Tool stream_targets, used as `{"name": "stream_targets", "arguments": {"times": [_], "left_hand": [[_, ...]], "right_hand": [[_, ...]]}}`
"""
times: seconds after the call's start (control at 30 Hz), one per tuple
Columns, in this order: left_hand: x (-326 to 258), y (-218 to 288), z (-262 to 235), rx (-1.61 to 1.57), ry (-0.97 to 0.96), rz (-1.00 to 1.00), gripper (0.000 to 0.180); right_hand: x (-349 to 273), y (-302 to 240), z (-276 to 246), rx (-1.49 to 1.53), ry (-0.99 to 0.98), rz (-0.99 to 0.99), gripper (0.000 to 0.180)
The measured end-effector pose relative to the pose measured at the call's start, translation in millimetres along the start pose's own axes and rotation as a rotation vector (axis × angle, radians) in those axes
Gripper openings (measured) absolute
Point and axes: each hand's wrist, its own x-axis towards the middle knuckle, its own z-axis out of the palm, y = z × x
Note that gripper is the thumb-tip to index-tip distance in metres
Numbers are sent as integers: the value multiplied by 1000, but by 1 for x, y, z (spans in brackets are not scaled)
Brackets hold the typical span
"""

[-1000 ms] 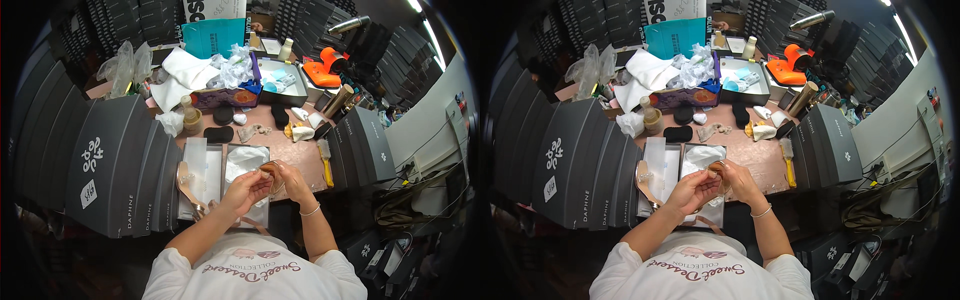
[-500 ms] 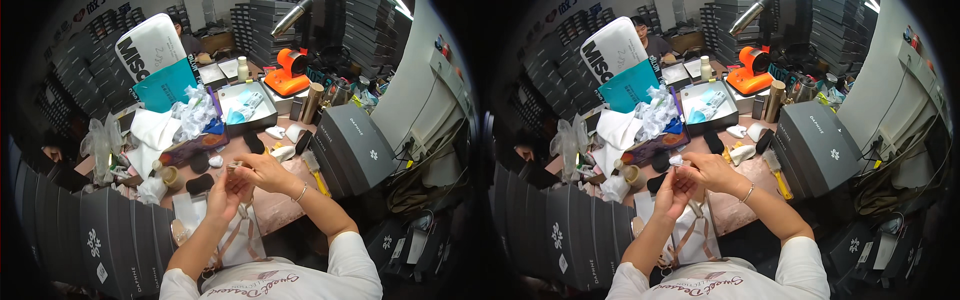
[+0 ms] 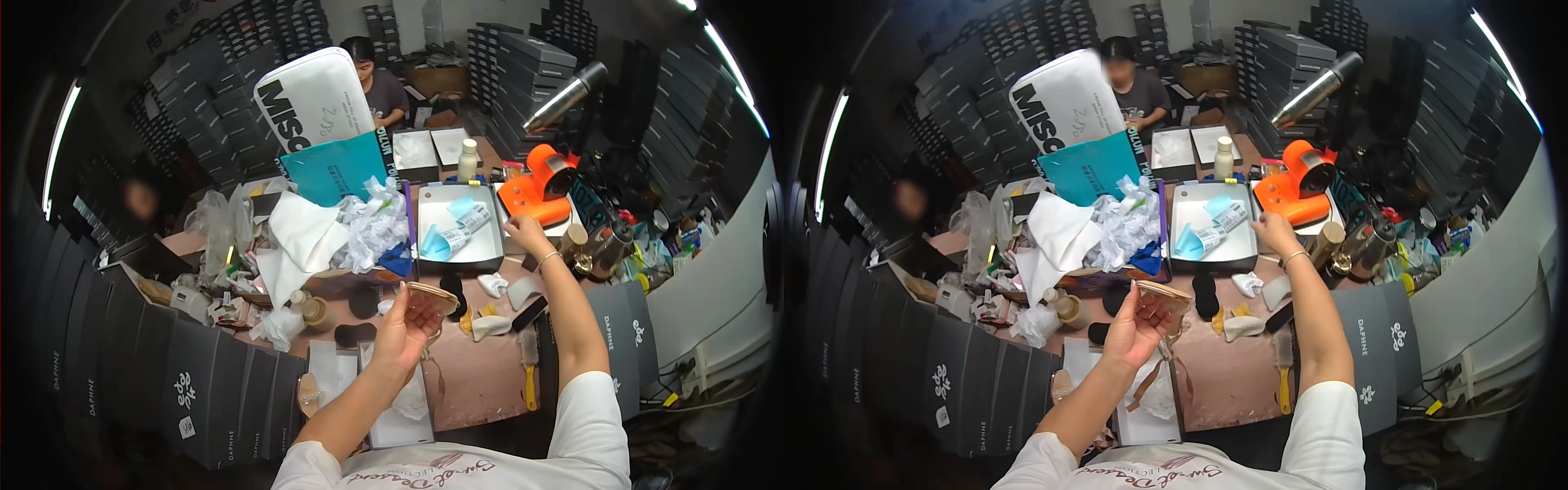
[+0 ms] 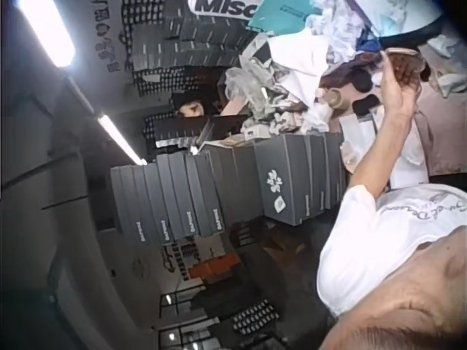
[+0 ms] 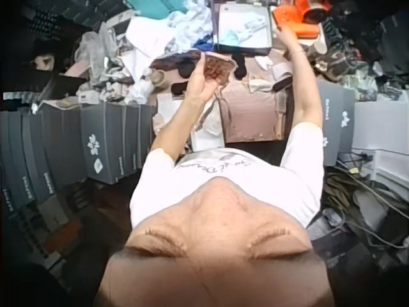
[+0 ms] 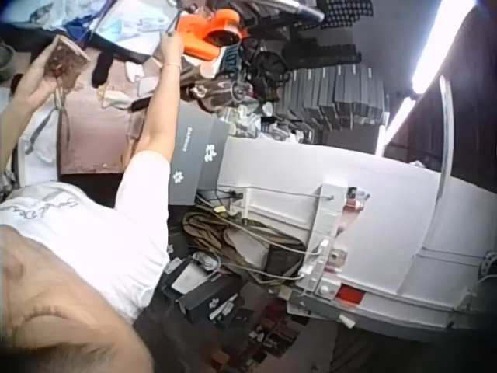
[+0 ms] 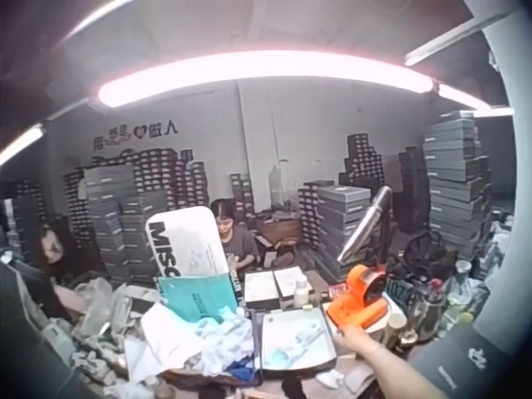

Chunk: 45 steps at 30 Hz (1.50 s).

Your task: Wrapping individual shoes in tissue paper and placing them into shoe boxes for shipping.

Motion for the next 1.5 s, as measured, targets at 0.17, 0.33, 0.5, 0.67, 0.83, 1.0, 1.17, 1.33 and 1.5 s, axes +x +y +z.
{"name": "stream_targets", "arguments": {"times": [0.17, 0.33, 0.5, 0.67, 0.83, 1.0, 1.17, 1.33, 1.5], "left_hand": [[14, -5, 16, 8, 49, 11, 34], [24, -12, 24, 44, 81, 51, 30], [44, -24, 38, 51, 109, 2, 29], [68, -36, 44, 39, 78, -73, 25], [91, -45, 46, 31, 67, -95, 25], [107, -49, 54, 48, 97, -83, 27], [132, -49, 56, 52, 106, -55, 30], [147, -58, 83, 165, -25, -47, 26], [189, -70, 96, 278, -84, -95, 12]], "right_hand": [[27, 43, -12, -167, 121, 47, 43], [60, 49, -11, -269, 20, 87, 50], [84, 64, 3, -410, 44, 59, 49], [110, 96, 17, -491, 87, 27, 44], [116, 100, 25, -632, 146, -102, 32], [107, 53, -10, -517, -253, 22, 47], [11, -41, -62, 711, -839, -397, 73], [-34, -73, -55, 555, -273, -456, 31], [-2, -41, -32, 558, -49, -246, 32]]}}
